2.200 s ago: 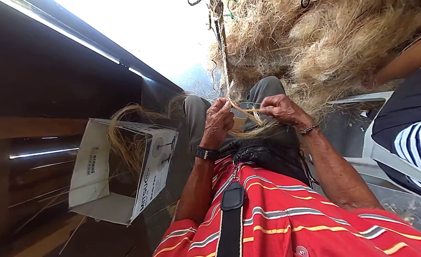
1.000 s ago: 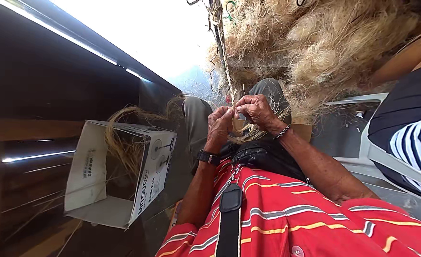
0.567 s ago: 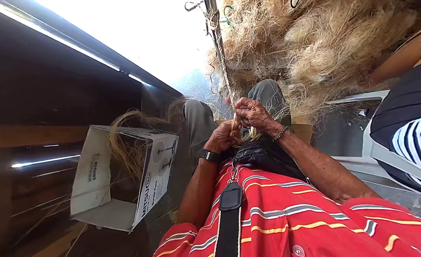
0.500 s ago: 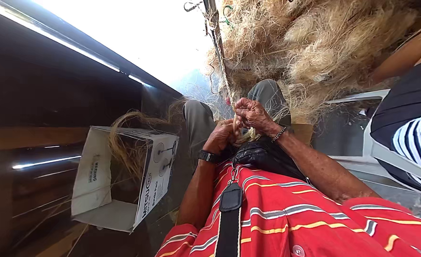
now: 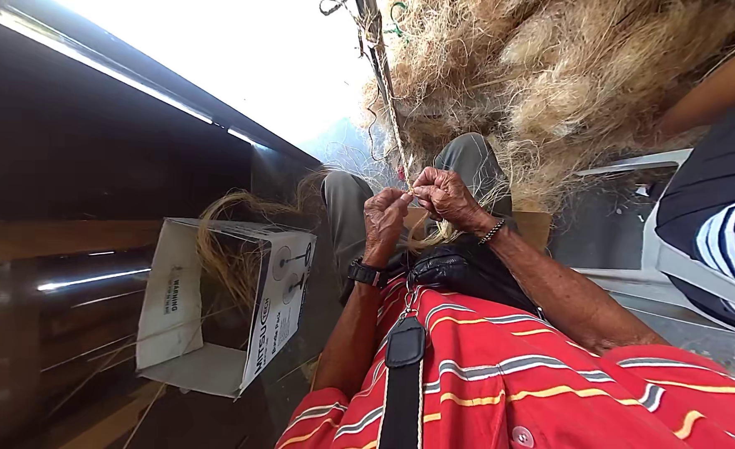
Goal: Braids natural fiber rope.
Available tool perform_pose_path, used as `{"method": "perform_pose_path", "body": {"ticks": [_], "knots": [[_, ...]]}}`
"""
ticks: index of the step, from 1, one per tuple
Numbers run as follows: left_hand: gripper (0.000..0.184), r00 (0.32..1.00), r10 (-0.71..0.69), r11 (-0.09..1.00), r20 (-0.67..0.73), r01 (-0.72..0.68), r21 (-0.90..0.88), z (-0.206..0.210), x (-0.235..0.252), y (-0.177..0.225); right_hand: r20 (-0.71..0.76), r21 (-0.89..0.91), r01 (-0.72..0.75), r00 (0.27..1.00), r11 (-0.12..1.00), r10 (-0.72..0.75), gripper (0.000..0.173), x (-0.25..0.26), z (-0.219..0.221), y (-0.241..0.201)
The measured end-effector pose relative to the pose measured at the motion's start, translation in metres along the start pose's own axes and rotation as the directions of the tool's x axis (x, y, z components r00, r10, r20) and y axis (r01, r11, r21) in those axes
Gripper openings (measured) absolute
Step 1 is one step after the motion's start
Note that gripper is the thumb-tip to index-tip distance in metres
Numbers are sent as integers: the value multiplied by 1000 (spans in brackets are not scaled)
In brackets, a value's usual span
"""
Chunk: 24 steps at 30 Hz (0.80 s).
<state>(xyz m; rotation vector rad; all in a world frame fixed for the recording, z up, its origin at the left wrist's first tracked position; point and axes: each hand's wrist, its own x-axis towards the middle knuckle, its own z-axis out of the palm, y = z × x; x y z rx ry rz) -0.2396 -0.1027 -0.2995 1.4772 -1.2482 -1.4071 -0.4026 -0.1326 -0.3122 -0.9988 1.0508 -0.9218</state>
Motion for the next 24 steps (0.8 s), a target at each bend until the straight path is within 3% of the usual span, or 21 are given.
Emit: {"method": "perform_pose_path", "body": {"ticks": [6, 12, 17, 24], "knots": [[14, 1000, -22, 999, -20, 21, -28, -1, 6, 0, 48, 22, -93, 995, 995, 92, 10, 0, -7, -2], [10, 996, -24, 965, 91, 46, -259, -3, 10, 6, 190, 41, -187, 966, 982, 176, 11, 1, -29, -12], [11, 978, -69, 912, 195, 141, -385, -7, 21, 5, 189, -156, -166, 962, 974, 195, 12, 3, -53, -12], [17, 937, 49, 830, 347, 155, -535, -3, 26, 5, 170, -286, -146, 965, 947, 200, 19, 10, -54, -7]]}}
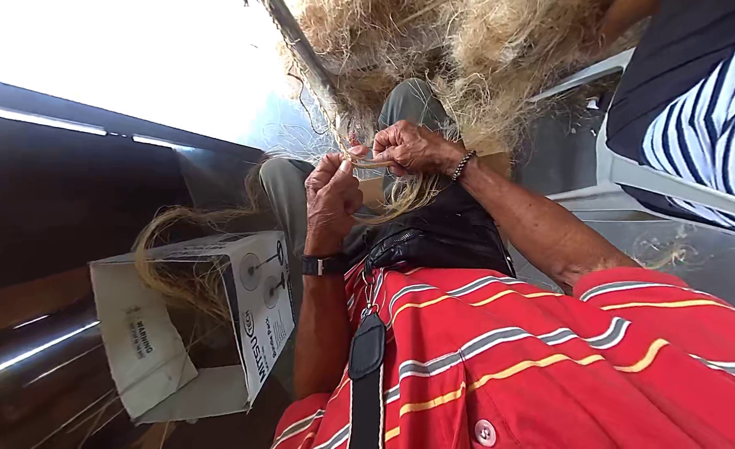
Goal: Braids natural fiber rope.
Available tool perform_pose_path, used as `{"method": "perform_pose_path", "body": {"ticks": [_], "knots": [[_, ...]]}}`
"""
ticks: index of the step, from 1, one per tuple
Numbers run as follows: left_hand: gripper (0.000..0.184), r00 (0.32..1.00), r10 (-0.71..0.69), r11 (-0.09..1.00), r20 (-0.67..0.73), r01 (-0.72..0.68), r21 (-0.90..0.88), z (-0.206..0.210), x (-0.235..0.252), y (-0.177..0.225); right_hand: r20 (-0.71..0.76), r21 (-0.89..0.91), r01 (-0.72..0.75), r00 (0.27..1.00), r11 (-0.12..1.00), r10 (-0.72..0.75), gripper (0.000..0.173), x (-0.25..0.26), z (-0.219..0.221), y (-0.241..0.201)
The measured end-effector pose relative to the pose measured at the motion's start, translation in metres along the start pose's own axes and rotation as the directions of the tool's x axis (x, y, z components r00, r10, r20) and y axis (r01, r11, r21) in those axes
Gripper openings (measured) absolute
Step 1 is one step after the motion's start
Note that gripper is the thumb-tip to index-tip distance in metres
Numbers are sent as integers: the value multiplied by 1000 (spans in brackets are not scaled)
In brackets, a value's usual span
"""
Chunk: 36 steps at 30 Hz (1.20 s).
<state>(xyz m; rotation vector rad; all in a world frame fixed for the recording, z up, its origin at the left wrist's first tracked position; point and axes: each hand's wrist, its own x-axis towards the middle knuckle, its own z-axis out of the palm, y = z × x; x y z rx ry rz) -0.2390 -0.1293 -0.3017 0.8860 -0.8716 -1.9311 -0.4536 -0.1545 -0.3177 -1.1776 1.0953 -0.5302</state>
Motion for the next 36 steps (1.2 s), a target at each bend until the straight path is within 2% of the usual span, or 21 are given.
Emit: {"method": "perform_pose_path", "body": {"ticks": [5, 10, 12, 14, 16, 18, 20, 22, 24, 26, 27, 29, 32, 36], "knots": [[14, 997, 61, 997, 49, -63, 35, -5, -3, 8, 50, -130, 48, 998, 990, -42, 23, 3, 2, 11], [12, 993, 114, 988, 38, -118, 100, -18, -26, 24, 51, -191, 39, 998, 981, -30, 17, -11, -15, 8], [11, 991, 124, 983, 43, -128, 134, -23, -35, 28, -26, -221, 71, 997, 973, -78, 11, -16, -26, 11], [13, 992, 124, 975, 22, -126, 185, -24, -34, 32, -198, -293, 80, 970, 953, -142, 12, -18, -39, 11], [13, 991, 131, 965, 18, -132, 227, -23, -35, 33, -386, -353, 58, 900, 934, -202, 25, -19, -52, 6], [12, 991, 128, 958, 43, -135, 254, -24, -40, 30, -458, -373, 132, 835, 918, -306, 26, -28, -60, -4], [12, 992, 119, 951, 34, -124, 284, -24, -40, 29, -337, -344, 246, 869, 906, -363, 18, -53, -59, -24], [12, 994, 110, 948, 14, -110, 299, -25, -39, 29, -55, -277, 308, 941, 910, -335, 9, -89, -52, -39], [12, 993, 117, 948, 7, -114, 296, -28, -40, 29, 213, -220, 262, 953, 940, -216, 14, -119, -41, -37], [12, 992, 124, 950, 4, -120, 288, -29, -42, 28, 331, -228, 154, 941, 961, -72, 24, -137, -32, -22], [12, 992, 128, 952, 6, -124, 280, -29, -43, 28, 343, -249, 117, 939, 961, -25, 28, -142, -29, -12], [11, 992, 128, 956, 9, -125, 264, -29, -43, 26, 310, -268, 115, 950, 956, -27, 33, -146, -26, 7], [12, 993, 119, 961, -1, -115, 251, -27, -44, 25, 195, -294, 230, 965, 928, -177, 30, -150, -18, 20], [11, 994, 107, 971, -8, -103, 218, -28, -44, 28, 47, -506, 380, 909, 775, -415, 17, -163, 0, 16]]}}
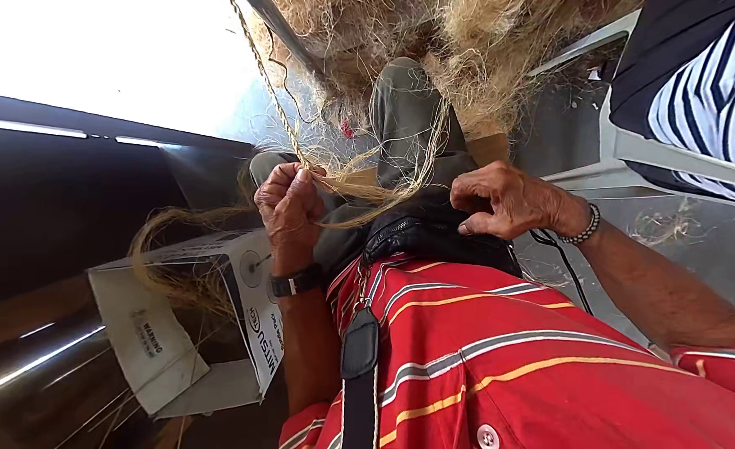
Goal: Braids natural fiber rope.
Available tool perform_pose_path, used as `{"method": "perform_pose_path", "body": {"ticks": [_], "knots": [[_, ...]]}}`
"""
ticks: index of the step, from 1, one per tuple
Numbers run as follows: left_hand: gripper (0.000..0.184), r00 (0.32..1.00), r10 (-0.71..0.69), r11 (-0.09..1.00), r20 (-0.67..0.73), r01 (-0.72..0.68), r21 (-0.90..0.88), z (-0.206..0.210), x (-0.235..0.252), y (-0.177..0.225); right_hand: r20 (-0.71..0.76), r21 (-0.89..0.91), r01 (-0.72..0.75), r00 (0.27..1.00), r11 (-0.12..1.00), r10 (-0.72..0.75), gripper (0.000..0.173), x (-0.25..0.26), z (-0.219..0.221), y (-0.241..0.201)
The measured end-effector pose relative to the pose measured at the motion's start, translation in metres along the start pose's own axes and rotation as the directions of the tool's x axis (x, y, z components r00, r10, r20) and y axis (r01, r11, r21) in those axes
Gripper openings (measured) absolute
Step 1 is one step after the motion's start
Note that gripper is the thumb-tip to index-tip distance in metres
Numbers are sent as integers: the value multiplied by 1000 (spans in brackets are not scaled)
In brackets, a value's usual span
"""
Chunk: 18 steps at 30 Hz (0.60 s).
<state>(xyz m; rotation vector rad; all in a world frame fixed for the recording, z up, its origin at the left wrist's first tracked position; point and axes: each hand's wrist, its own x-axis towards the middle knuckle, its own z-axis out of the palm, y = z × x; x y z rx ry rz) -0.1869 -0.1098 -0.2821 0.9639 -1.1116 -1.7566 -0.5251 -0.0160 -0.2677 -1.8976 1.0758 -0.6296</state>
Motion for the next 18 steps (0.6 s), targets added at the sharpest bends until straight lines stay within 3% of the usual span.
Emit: {"method": "perform_pose_path", "body": {"ticks": [4, 18], "knots": [[10, 1000, 15, 1000, 2, -15, -2, -3, -1, -2, -136, -191, 24, 989, 981, -50, 23, -13, 10, -10], [12, 998, 38, 994, -40, -42, -97, -4, 10, -5, -180, -131, 39, 982, 991, -62, 22, -22, 6, -17]]}}
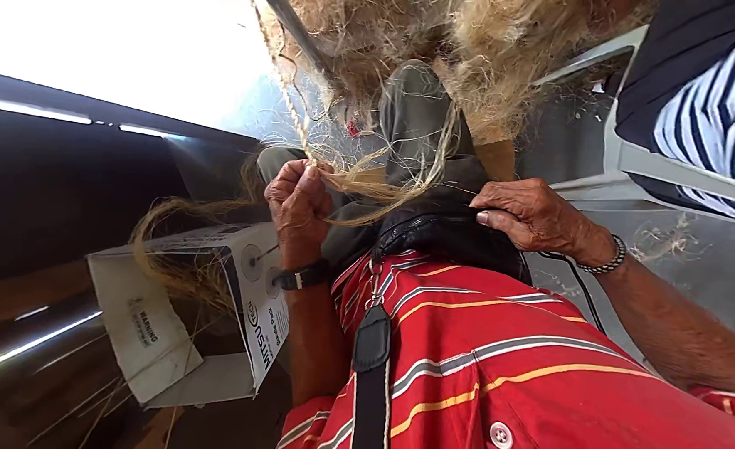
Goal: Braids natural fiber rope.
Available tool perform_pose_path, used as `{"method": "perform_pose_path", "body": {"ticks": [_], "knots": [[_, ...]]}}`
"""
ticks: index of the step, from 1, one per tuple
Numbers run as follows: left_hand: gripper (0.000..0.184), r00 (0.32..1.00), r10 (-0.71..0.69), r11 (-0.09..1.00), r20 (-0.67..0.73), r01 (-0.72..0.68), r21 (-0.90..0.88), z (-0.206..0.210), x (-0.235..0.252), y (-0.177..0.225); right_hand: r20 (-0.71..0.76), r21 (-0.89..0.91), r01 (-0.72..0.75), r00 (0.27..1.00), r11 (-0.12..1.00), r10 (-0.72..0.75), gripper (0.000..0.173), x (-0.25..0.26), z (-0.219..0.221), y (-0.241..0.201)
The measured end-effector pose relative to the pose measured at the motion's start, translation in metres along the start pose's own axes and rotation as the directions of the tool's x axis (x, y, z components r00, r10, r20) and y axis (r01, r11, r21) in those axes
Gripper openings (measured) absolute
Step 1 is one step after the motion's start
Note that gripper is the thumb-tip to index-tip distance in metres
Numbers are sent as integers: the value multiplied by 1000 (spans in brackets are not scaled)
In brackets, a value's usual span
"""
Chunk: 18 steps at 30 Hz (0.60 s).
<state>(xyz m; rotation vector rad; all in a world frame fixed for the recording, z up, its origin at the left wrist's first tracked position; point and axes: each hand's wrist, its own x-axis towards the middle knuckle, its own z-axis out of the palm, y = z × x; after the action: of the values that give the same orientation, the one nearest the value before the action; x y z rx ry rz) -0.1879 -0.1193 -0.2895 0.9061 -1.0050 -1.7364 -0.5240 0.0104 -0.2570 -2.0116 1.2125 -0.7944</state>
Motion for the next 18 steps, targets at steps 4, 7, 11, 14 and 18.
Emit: {"method": "perform_pose_path", "body": {"ticks": [4, 7, 11, 14, 18], "knots": [[12, 999, 4, 1000, -41, -5, -25, 5, 6, -2, 47, 46, -7, 999, 999, 5, 20, 15, -9, 5], [13, 999, -17, 999, -51, 15, -36, 11, 12, -6, -29, 28, -47, 998, 998, 48, 22, 51, -10, -4], [14, 996, -39, 999, -75, 39, -4, 25, 12, -5, -80, 92, -125, 988, 988, 132, 42, 112, 9, -22], [12, 997, -35, 996, -72, 41, 82, 32, 7, -3, -18, 270, -221, 972, 937, 234, 57, 142, 37, -23], [10, 983, -67, 967, -169, 105, 230, 35, 17, -8, 150, 408, -392, 920, 824, 363, 50, 166, 68, -18]]}}
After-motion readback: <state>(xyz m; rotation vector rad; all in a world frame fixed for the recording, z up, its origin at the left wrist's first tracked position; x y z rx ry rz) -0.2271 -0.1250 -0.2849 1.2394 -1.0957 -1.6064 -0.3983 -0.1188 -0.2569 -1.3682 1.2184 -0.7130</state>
